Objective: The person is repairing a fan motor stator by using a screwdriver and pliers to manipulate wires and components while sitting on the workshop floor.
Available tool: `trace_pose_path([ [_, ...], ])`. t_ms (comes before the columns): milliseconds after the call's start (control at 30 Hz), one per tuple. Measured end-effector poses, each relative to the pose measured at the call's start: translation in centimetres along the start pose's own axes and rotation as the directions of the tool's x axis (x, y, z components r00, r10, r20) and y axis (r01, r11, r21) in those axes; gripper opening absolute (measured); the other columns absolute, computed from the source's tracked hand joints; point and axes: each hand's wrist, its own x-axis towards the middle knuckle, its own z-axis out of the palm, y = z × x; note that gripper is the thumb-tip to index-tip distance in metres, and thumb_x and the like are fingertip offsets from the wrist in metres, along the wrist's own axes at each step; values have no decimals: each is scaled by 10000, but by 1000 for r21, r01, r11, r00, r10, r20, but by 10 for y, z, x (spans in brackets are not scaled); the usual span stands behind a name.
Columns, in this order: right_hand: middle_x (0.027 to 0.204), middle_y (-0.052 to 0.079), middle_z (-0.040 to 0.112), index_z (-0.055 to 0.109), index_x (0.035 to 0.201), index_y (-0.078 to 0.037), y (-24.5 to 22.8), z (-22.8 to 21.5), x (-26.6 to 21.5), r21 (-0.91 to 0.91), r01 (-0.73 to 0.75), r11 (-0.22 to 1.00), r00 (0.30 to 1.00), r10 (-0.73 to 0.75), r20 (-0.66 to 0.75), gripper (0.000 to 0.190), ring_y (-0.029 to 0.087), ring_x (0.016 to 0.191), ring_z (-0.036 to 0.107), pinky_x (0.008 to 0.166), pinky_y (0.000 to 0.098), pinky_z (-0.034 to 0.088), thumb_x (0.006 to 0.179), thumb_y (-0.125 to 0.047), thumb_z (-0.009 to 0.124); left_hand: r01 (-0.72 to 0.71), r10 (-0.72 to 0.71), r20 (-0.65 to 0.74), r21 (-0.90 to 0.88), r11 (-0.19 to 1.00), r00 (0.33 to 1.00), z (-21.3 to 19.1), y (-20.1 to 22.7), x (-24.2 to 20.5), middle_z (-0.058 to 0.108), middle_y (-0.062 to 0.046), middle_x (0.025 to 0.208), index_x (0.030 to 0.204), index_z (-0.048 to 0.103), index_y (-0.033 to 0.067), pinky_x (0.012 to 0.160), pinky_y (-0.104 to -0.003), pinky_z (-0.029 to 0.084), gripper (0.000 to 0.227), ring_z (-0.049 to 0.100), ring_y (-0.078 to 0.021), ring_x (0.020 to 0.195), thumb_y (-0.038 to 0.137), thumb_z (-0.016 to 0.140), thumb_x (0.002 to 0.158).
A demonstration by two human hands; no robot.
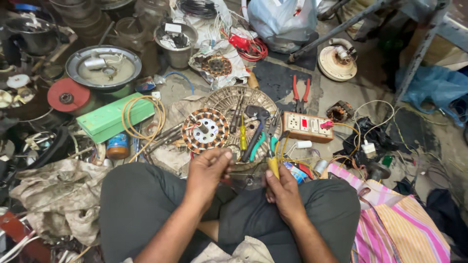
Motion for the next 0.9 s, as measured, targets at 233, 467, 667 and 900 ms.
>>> trace_pose_path([
  [233, 1064, -10, 650, 578, 1247, -53, 25, -1, 6, -265, 230, 936, 963, -258, -76, 373, 73, 939, 595, 812, 260, 513, 964, -267, 692, -221, 249, -54, 306, 926, 967, -29, 24, 16, 737, -83, 949, 1151, 719, 49, 708, -274, 575, 238, 718, -143, 792, 199, 613, 1000],
  [467, 1016, -39, 690, 654, 1314, -28, 24, 6, -1, -160, 145, 976, 989, -146, 3, 384, 51, 877, 626, 792, 248, 537, 1024, -279, 652, -320, 361, -54, 354, 879, 931, -54, -4, 53, 715, -82, 952, 1263, 713, 22, 699, -294, 532, 255, 647, -113, 795, 65, 614, 1033],
  [667, 872, -1, 631, 603, 1350, -17, 26, -1, 5, -139, 178, 974, 984, -174, 38, 354, 64, 796, 593, 742, 238, 493, 1079, -244, 621, -394, 416, 62, 474, 788, 907, -107, -50, 143, 729, -193, 930, 1341, 650, -49, 767, -337, 550, 395, 683, -199, 806, 44, 711, 962],
  [900, 853, -39, 598, 604, 1305, -54, 35, -2, 11, 84, 94, 992, 994, -98, 44, 328, 38, 721, 525, 632, 227, 431, 1064, -266, 667, -459, 499, -67, 304, 835, 864, -60, -27, 116, 706, -195, 1007, 1234, 527, -46, 770, -358, 570, 370, 697, -228, 926, 20, 749, 945],
])
